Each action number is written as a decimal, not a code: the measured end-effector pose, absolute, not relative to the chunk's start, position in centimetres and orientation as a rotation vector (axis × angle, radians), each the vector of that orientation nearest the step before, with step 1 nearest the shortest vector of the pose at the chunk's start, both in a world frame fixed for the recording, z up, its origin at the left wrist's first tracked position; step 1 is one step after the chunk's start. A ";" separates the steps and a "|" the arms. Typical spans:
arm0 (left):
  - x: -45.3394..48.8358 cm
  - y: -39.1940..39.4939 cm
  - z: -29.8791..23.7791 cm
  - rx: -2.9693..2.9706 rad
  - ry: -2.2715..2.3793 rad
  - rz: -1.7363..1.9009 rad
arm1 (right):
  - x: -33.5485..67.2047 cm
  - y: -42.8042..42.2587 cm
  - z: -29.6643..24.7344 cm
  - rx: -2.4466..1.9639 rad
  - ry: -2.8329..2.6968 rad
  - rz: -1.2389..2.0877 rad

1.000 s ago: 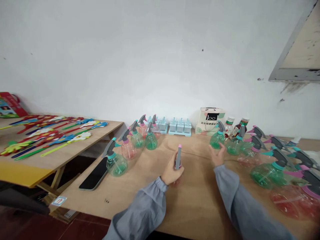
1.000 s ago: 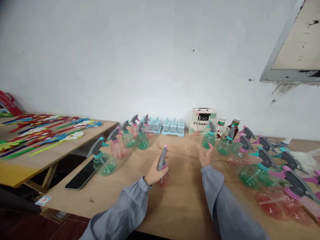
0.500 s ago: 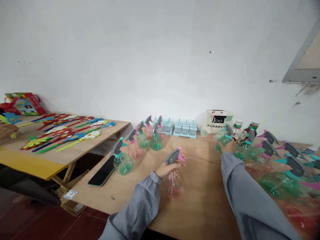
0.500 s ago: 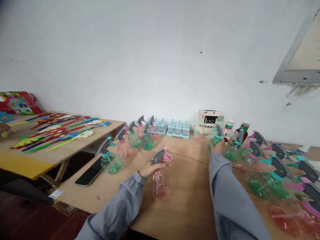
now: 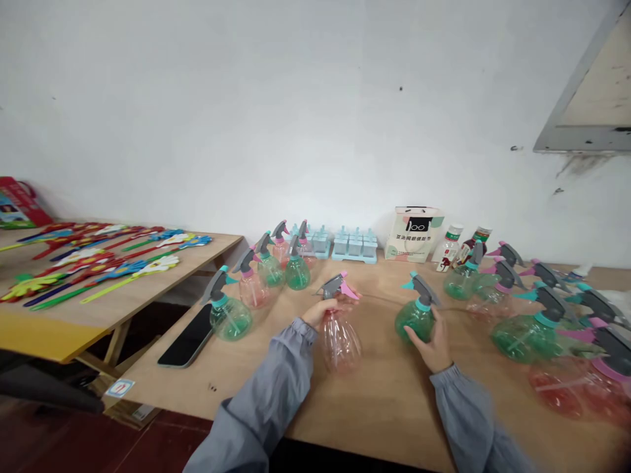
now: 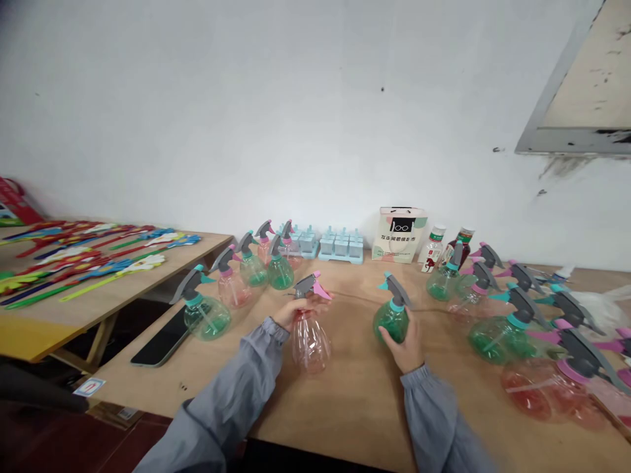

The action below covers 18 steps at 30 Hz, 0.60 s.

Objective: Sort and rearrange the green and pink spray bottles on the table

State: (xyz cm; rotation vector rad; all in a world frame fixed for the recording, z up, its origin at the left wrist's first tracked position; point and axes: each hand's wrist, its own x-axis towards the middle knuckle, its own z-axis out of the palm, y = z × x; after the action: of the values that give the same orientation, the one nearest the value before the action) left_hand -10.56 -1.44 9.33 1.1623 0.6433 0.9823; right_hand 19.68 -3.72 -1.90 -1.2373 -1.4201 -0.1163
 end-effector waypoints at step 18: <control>-9.7 -1.8 9.8 1.215 0.741 0.918 | 17.1 -7.3 -2.6 -1.180 -1.445 -0.136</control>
State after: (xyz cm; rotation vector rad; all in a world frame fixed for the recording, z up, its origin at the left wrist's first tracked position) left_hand -9.73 -1.79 9.82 1.2150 0.7406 0.9179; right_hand 17.09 -7.33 -2.56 -1.1799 -1.4445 -0.1360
